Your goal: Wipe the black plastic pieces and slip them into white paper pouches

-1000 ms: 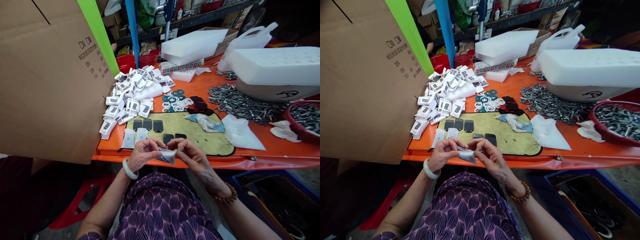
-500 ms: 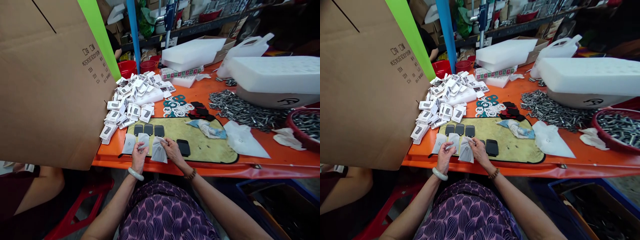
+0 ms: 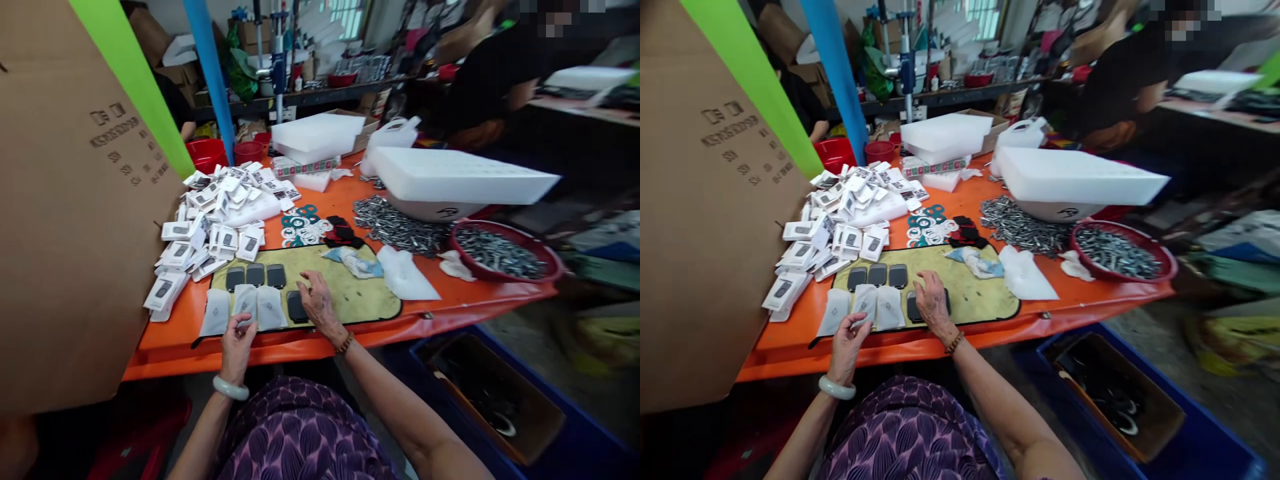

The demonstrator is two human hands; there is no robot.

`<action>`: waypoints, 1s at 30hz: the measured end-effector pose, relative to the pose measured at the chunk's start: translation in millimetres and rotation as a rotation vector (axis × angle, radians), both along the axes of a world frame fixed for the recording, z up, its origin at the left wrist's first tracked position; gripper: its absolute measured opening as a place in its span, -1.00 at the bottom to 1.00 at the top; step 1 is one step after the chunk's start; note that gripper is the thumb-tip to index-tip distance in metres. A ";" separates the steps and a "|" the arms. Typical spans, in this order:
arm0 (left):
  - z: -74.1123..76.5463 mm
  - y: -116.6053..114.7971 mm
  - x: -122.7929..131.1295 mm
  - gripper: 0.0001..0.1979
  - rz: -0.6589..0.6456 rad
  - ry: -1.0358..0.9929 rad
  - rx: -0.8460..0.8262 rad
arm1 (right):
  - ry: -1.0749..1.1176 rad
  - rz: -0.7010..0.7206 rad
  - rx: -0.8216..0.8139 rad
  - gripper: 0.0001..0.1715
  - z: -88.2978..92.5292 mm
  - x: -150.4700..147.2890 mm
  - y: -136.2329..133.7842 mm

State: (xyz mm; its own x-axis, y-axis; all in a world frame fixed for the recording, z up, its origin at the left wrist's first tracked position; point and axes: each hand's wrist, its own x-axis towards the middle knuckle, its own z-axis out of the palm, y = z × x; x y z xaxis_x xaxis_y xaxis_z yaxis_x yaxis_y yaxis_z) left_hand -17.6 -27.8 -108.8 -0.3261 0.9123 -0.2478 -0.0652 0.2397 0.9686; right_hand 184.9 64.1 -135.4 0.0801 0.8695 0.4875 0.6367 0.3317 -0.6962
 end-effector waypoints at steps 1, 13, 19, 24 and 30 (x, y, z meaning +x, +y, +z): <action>-0.5 -0.6 0.5 -0.52 -0.013 -0.007 -0.008 | -0.049 -0.082 0.025 -0.80 1.7 24.5 0.6; 5.1 -6.4 13.8 -0.49 -0.073 -0.017 -0.059 | -0.487 -0.698 -0.241 -0.72 -42.0 244.2 -4.0; 10.9 -6.5 16.8 -0.49 -0.079 -0.024 -0.062 | -0.238 -0.779 -0.262 -0.79 -48.1 242.1 8.8; 18.9 -7.1 27.3 -0.52 -0.150 -0.063 -0.065 | -0.171 -0.769 0.023 -0.77 -25.4 219.4 -5.8; 31.9 -0.8 64.3 -0.49 -0.405 -0.139 -0.085 | -0.099 -0.489 0.258 -0.82 8.4 124.1 -39.2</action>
